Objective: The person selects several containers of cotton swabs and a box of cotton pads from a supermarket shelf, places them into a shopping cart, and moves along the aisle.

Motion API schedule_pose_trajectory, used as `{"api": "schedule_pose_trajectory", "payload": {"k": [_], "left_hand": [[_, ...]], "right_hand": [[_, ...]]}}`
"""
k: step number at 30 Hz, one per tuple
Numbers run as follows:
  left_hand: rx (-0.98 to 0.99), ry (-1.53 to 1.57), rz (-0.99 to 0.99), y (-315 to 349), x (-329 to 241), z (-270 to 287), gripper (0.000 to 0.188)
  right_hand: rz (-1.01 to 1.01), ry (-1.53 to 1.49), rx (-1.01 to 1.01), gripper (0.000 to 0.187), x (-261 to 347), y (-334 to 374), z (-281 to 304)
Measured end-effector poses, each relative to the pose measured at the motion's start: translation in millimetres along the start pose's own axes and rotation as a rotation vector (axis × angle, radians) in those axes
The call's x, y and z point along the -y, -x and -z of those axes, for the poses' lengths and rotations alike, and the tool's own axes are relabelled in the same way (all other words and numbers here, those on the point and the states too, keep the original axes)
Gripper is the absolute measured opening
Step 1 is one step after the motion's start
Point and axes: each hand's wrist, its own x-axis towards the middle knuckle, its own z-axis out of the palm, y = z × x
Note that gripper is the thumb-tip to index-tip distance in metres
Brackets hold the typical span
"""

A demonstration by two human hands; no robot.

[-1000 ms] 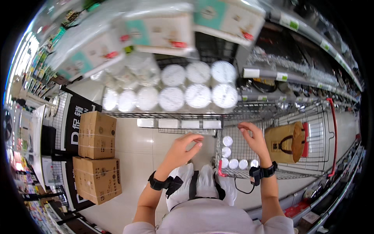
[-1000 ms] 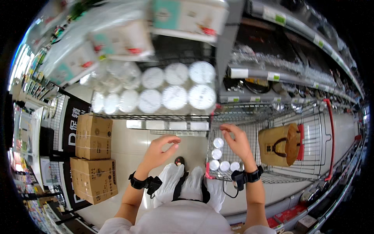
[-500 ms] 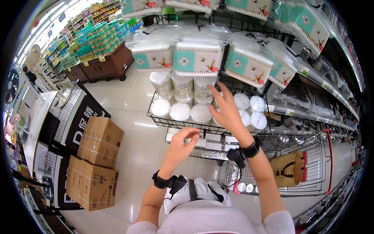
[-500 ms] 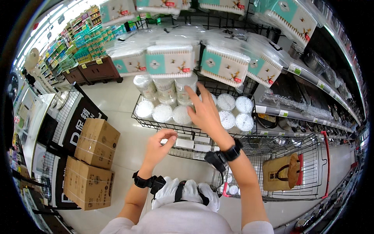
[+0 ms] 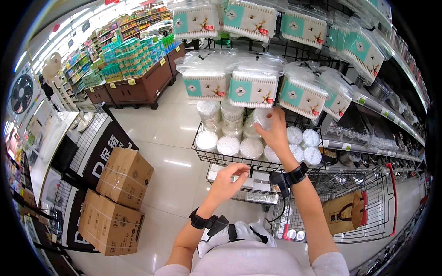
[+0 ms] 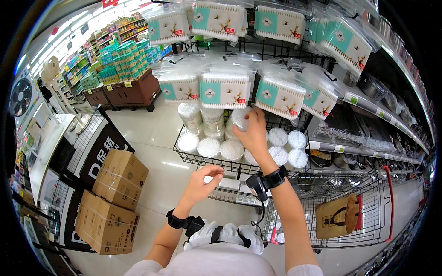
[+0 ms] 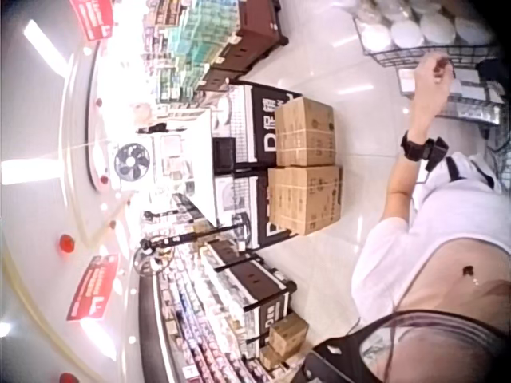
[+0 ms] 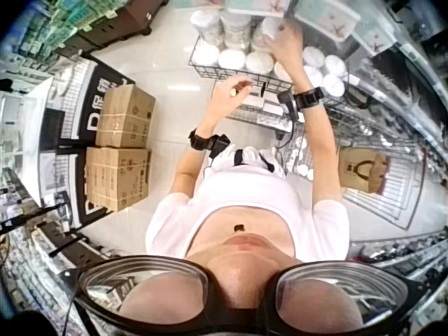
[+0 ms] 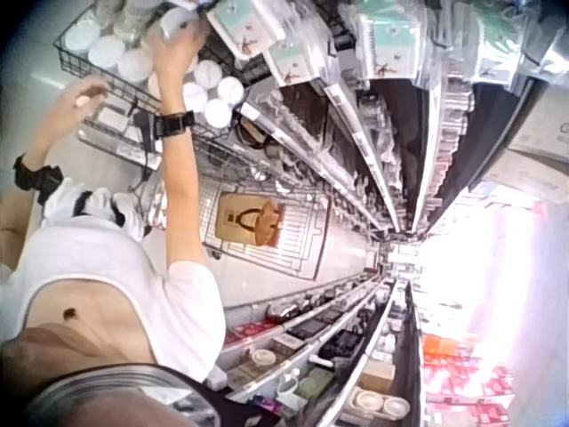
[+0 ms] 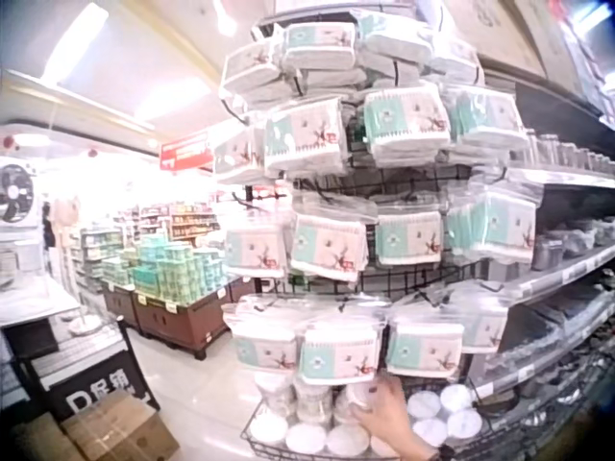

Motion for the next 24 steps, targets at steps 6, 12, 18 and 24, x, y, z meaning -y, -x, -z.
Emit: {"api": "schedule_pose_trajectory", "payload": {"k": [6,12,18,24], "left_hand": [[-0.056,0.022,-0.006,4,9,-1,0.018],[-0.105,0.055,0.015,0,8,-16,0.079],[0.098,0.086,-0.266,1,-11,-34,0.091],[0.167,0.059,-0.441,8,-27,-40,0.086]], "right_hand": [[-0.157,-0.189,-0.109,0.052,4,47,25],[-0.457,-0.901,-0.058,0.057,41,110,66],[-0.754,-1.62,0.07,0.064,54,152,82],[-0.85,-1.739,0.22,0.067,54,176,84]]}}
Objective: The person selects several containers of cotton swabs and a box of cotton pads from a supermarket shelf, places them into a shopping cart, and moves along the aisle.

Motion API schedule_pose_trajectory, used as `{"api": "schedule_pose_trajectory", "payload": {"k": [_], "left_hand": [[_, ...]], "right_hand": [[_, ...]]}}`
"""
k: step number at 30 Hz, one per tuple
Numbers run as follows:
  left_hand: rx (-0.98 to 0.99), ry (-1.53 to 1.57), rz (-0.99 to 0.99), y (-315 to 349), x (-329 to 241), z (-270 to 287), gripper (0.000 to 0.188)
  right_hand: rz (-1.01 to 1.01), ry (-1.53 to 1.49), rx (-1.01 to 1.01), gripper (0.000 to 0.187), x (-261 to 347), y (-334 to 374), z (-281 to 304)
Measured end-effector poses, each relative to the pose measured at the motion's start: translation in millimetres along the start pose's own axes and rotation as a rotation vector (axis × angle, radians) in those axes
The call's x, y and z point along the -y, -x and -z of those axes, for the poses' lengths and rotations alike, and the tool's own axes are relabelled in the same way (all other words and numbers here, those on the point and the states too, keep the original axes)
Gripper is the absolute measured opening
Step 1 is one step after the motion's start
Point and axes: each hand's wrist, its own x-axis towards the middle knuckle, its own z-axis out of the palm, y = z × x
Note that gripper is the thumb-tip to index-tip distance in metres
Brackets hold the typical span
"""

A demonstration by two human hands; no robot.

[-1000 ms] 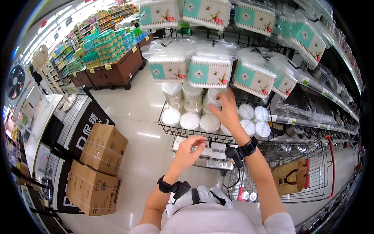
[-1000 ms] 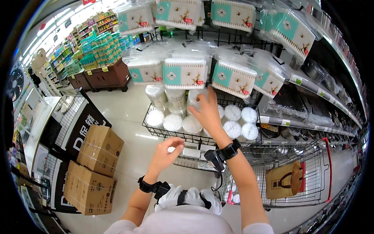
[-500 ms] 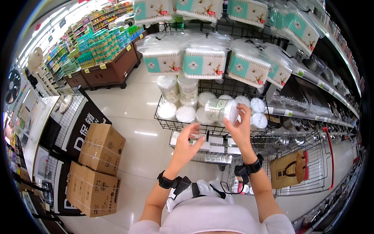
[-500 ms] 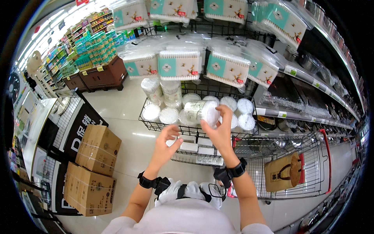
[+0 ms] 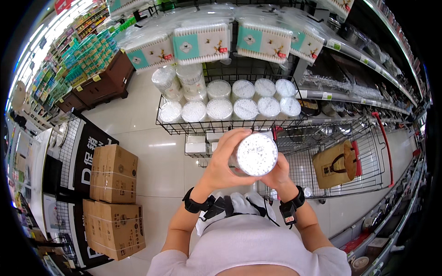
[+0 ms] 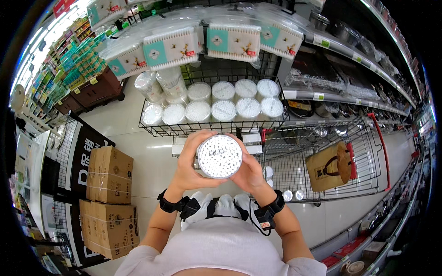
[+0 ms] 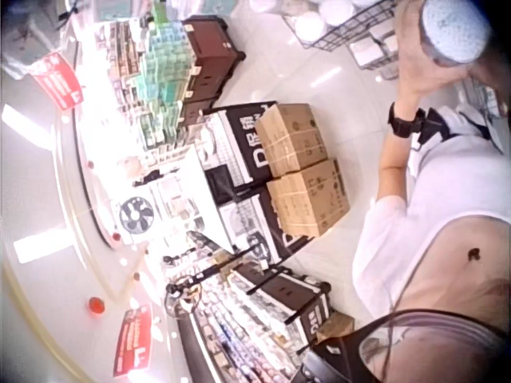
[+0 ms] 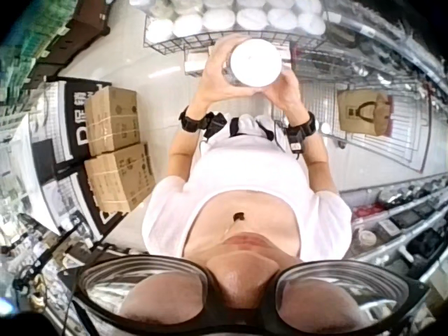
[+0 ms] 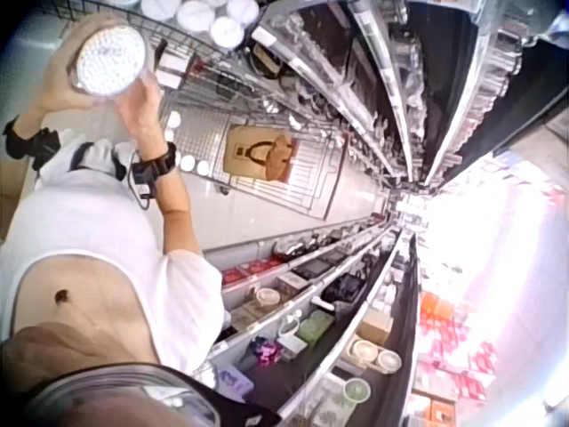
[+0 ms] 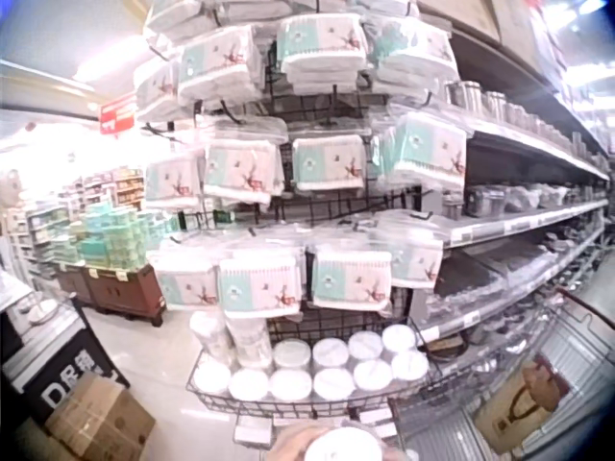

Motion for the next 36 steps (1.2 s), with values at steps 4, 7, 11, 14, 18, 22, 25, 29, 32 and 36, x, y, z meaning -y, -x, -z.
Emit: {"api": "schedule_pose_trajectory", "payload": {"k": [4,7,11,14,18,22,25,29,32,36], "left_hand": [[0.055,0.062,-0.035,1,-3,-1,0.088],[0.064,0.136,-0.037,5,-4,-2,0.086],[0.063,0.171,-0.061,6,-7,0,0.082],[0.057,0.18,-0.064,9,-6,0,0.083],[0.057,0.216,-0.057,11,-7,-3,0.083],[0.07,0.228,-0.065,11,-8,-4,0.082],[0.077,0.244,-0.063,13,-8,-5,0.081],[0.093,0.265,-0.064,15,-10,-6,0.081],[0.103,0.25,-0.056,17,-10,-4,0.081],[0.127,0.262,-0.041,20,-6,-3,0.088]], "right_hand": [[0.071,-0.033,0.013,0.066,-4,1,-8],[0.068,-0.027,0.018,0.063,-7,3,-7],[0.029,-0.034,0.035,0.062,-10,5,-6],[0.017,-0.013,-0.001,0.061,-11,8,-8],[0.008,-0.037,-0.01,0.061,-14,11,-4],[0.03,-0.023,-0.025,0.061,-14,15,-5],[0.046,0.012,-0.039,0.062,-13,17,-8],[0.026,-0.01,-0.054,0.062,-19,22,0],[0.04,-0.004,-0.054,0.06,-22,21,-2],[0.035,-0.014,-0.06,0.06,-24,22,-2]]}}
